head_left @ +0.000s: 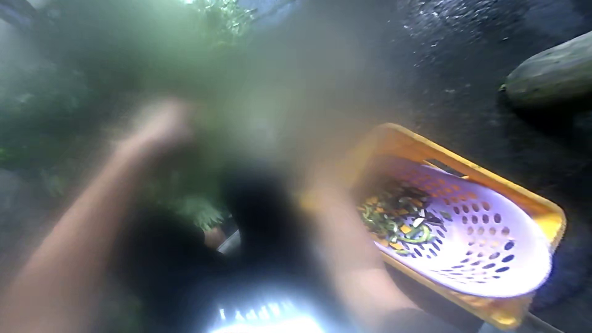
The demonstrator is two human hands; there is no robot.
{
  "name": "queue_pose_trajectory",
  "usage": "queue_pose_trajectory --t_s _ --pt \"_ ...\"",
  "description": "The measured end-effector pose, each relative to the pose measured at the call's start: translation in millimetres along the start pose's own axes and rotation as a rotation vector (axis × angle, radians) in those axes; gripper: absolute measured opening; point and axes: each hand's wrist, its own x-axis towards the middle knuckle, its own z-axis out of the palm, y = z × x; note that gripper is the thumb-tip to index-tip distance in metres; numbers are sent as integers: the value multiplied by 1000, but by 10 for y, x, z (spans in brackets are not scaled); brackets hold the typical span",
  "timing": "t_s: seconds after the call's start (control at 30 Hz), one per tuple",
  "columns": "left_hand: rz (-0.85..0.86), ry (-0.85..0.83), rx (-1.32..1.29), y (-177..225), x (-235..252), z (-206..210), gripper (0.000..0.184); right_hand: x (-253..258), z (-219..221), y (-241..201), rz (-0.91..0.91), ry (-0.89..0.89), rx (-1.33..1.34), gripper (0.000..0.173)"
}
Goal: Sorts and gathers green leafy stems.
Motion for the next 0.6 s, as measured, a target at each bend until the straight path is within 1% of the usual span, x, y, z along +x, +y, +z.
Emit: queue_pose_trajectory --t_s 0.03,0.07,0.1,0.17,0.2,0.23,0.3,0.33,0.4,0.47,0.57,0.6 --pt "9 24 14 -24 -1 -1 32 -91 16 -67 12 55 -27 16" --pt "13 45 19 -11 2 -5 33 -159 19 -90 29 49 -94 17" --pt "-2 58 10 42 9 -13 33 -191 3 -65 46 -35 -174 20" --pt "-31 68 20 111 39 21 35 -116 -40 131 70 -254 -213 29" --pt "-17 71 37 119 61 56 36 -90 -8 214 83 -307 -197 32" --pt "11 82 60 119 92 84 36 -60 49 261 92 -319 -166 32" --pt "79 110 103 136 127 131 32 -5 157 297 85 -268 -88 25" --pt "97 113 119 146 130 137 33 24 193 306 66 -236 -48 21" --pt "125 126 179 122 112 143 34 61 209 309 50 -224 -14 18" --pt "145 148 243 98 81 152 35 32 181 280 73 -238 -64 17" --pt "205 209 341 123 39 175 31 -104 217 143 184 -157 -172 13" --pt "222 232 365 135 26 183 31 -82 149 204 154 -187 -156 18"
